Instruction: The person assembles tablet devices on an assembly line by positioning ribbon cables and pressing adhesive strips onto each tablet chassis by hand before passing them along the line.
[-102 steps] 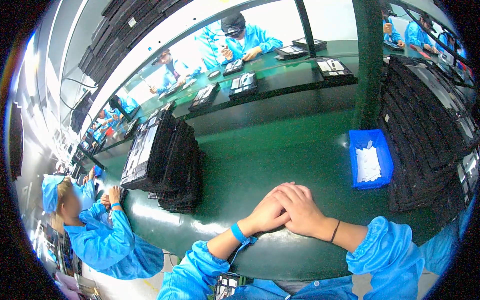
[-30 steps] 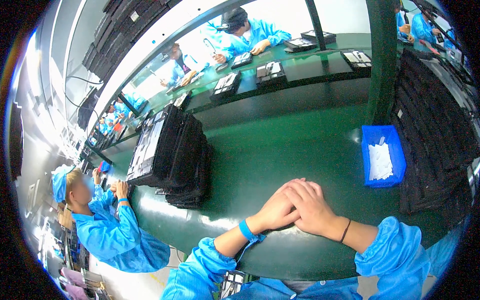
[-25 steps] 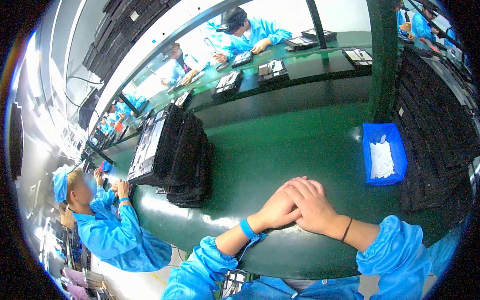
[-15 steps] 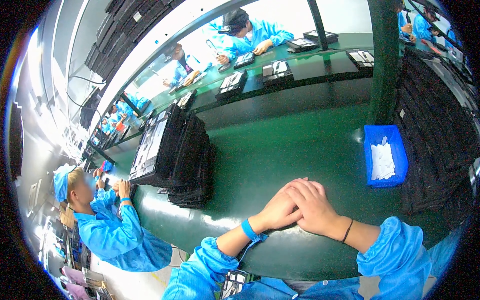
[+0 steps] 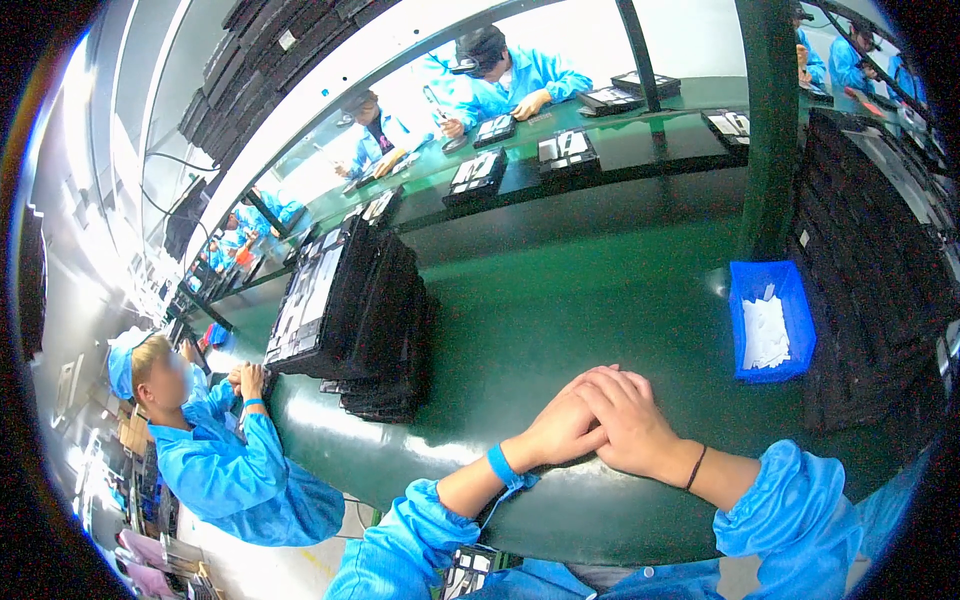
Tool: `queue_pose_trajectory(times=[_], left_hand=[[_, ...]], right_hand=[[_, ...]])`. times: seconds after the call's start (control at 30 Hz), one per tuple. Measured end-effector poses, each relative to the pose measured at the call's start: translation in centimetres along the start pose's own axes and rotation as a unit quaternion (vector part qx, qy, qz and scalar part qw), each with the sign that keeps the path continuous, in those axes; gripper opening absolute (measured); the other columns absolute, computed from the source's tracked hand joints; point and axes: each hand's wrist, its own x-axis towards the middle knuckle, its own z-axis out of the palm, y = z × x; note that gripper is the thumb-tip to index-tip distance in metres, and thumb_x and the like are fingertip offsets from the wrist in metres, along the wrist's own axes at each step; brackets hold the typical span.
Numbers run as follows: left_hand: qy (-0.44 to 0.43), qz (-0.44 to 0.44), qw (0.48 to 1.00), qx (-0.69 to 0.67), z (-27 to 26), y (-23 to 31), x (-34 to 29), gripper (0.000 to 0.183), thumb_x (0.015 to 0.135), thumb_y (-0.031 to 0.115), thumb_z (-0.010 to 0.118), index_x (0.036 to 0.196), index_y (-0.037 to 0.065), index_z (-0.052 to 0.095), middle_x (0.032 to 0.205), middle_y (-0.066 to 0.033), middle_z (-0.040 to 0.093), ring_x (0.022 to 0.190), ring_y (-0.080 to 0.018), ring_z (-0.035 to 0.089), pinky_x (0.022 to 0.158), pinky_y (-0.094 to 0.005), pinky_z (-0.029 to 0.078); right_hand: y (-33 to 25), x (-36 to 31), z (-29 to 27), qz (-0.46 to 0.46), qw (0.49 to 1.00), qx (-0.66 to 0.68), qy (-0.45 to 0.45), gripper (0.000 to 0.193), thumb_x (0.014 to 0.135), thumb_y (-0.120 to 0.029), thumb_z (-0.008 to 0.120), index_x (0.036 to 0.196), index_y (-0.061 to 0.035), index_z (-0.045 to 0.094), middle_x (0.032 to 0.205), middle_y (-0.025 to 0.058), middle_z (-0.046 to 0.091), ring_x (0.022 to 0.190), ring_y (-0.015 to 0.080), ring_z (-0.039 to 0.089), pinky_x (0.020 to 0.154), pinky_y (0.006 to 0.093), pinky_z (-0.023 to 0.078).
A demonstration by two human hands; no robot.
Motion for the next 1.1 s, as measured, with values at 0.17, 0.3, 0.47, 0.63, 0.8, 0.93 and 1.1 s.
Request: queue_pose_trajectory(times=[0.17,0.3,0.47,0.63,0.8,0.93,1.1], left_hand=[[-0.007,-0.003,1.0,-0.002,-0.04,-0.48,-0.39,0.044,0.083,0.023,0.057,0.121,0.001,0.058,0.133,-0.0224,0.052,0.13,-0.0424,0.04,0.114,-0.0496,0.026],[-0.006,0.001,1.0,-0.001,0.16,-0.77,-0.36,0.043,0.083,0.024,0.057,0.12,0.0,0.058,0.132,-0.0224,0.053,0.129,-0.0421,0.041,0.114,-0.05,0.026],[-0.001,0.006,1.0,0.012,0.2,-0.51,-0.32,0.043,0.083,0.023,0.058,0.12,0.0,0.058,0.13,-0.0227,0.054,0.127,-0.0427,0.043,0.114,-0.0503,0.026],[-0.008,0.003,1.0,0.008,0.08,-0.88,-0.47,0.044,0.082,0.023,0.058,0.12,0.0,0.058,0.13,-0.0226,0.054,0.127,-0.043,0.043,0.114,-0.0503,0.026],[-0.011,0.001,1.0,0.016,-0.27,-0.52,-0.44,0.044,0.082,0.022,0.057,0.12,0.0,0.058,0.13,-0.023,0.054,0.128,-0.0427,0.043,0.114,-0.0502,0.026],[-0.003,0.003,1.0,0.001,-0.38,-0.59,-0.39,0.044,0.082,0.022,0.058,0.12,0.0,0.058,0.13,-0.0233,0.054,0.128,-0.0427,0.042,0.114,-0.0501,0.026],[0.006,0.006,1.0,0.008,-0.05,-0.66,-0.54,0.044,0.082,0.021,0.058,0.121,0.0,0.058,0.131,-0.023,0.053,0.129,-0.0425,0.042,0.114,-0.0496,0.026]], right_hand=[[-0.13,0.19,0.31,-0.005,1.0,0.002,0.001,0.055,0.069,-0.011,0.065,0.122,-0.003,0.051,0.128,0.0193,0.05,0.124,0.0367,0.045,0.105,0.05,0.03],[-0.16,0.25,0.17,0.001,1.0,0.003,-0.003,0.054,0.069,-0.011,0.064,0.12,-0.0031,0.051,0.128,0.0189,0.05,0.124,0.0364,0.045,0.105,0.0494,0.03],[-0.34,0.28,-0.2,-0.006,1.0,0.006,0.003,0.052,0.069,-0.012,0.064,0.119,-0.0032,0.051,0.126,0.0185,0.051,0.124,0.0363,0.045,0.104,0.049,0.031],[-0.36,0.54,0.06,-0.003,1.0,0.005,-0.002,0.052,0.069,-0.012,0.064,0.119,-0.0032,0.051,0.127,0.0186,0.051,0.123,0.0362,0.045,0.104,0.0491,0.031],[-0.23,0.32,0.33,-0.009,1.0,0.0,0.008,0.054,0.069,-0.012,0.064,0.12,-0.003,0.051,0.128,0.0192,0.05,0.123,0.0365,0.045,0.104,0.0494,0.03],[-0.05,0.44,0.53,-0.007,1.0,0.004,0.005,0.054,0.069,-0.012,0.064,0.12,-0.0031,0.051,0.127,0.0193,0.05,0.123,0.0368,0.045,0.104,0.0498,0.03],[-0.29,0.4,0.32,-0.007,1.0,0.001,0.005,0.054,0.068,-0.012,0.065,0.12,-0.0034,0.051,0.127,0.019,0.05,0.123,0.0368,0.045,0.104,0.0499,0.031]])
